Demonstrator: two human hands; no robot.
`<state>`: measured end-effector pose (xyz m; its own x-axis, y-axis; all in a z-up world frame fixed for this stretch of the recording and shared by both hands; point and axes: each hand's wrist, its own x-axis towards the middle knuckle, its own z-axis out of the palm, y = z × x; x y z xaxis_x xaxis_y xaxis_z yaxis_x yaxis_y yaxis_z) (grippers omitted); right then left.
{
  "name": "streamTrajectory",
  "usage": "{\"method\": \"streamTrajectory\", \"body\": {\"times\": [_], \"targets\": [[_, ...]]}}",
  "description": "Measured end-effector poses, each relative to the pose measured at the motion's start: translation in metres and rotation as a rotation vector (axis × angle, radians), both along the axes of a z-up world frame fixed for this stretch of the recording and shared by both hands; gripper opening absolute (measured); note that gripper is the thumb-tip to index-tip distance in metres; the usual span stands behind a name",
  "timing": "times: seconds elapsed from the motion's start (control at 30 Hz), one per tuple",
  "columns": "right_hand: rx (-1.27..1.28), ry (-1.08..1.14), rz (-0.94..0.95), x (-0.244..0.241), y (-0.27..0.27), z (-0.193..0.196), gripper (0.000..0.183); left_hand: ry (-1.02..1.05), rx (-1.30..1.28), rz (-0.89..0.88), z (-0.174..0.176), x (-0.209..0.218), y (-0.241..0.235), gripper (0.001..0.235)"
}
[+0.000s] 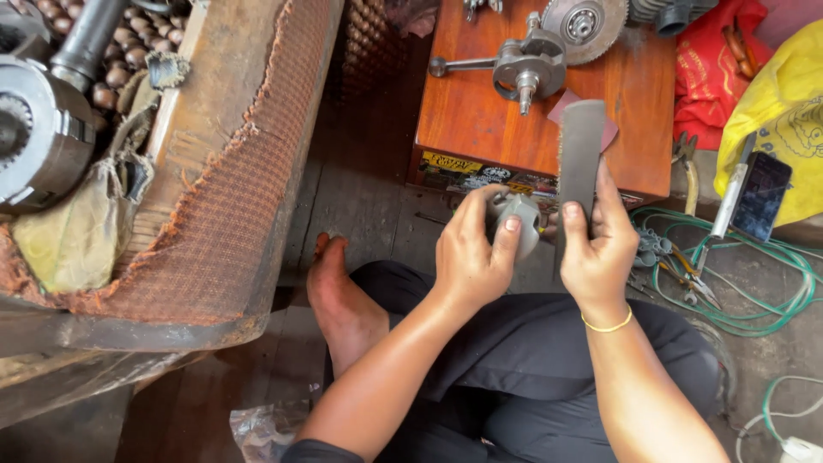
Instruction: Cleaning the mating surface of a motorcycle engine component using a hand file to prepare it for reassembly.
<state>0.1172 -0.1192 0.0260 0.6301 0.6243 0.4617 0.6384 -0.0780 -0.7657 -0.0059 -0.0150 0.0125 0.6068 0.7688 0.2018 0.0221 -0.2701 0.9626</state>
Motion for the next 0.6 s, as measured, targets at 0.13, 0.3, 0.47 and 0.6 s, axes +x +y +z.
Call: {"method": "streamTrajectory", "body": {"times": [0.13,0.3,0.47,0.6], "targets": [[0.069,0.331,0.126,-0.009,-0.009,-0.01,0.052,-0.024,-0.011,-0.004,0.0,0.0,0.013,0.044],[-0.066,0.224,0.169,-0.019,-0.007,-0.005,0.049,-0.106,-0.122,-0.006,-0.002,-0.002,0.033,0.038],[-0.106,0.178,0.13,-0.016,-0.003,-0.01,0.025,-0.137,-0.095,-0.065,0.004,-0.008,0.045,0.036],[-0.272,-0.137,-0.045,-0.008,0.0,-0.004,0.035,-0.091,0.014,-0.118,0.006,-0.007,0.034,0.043]]}}
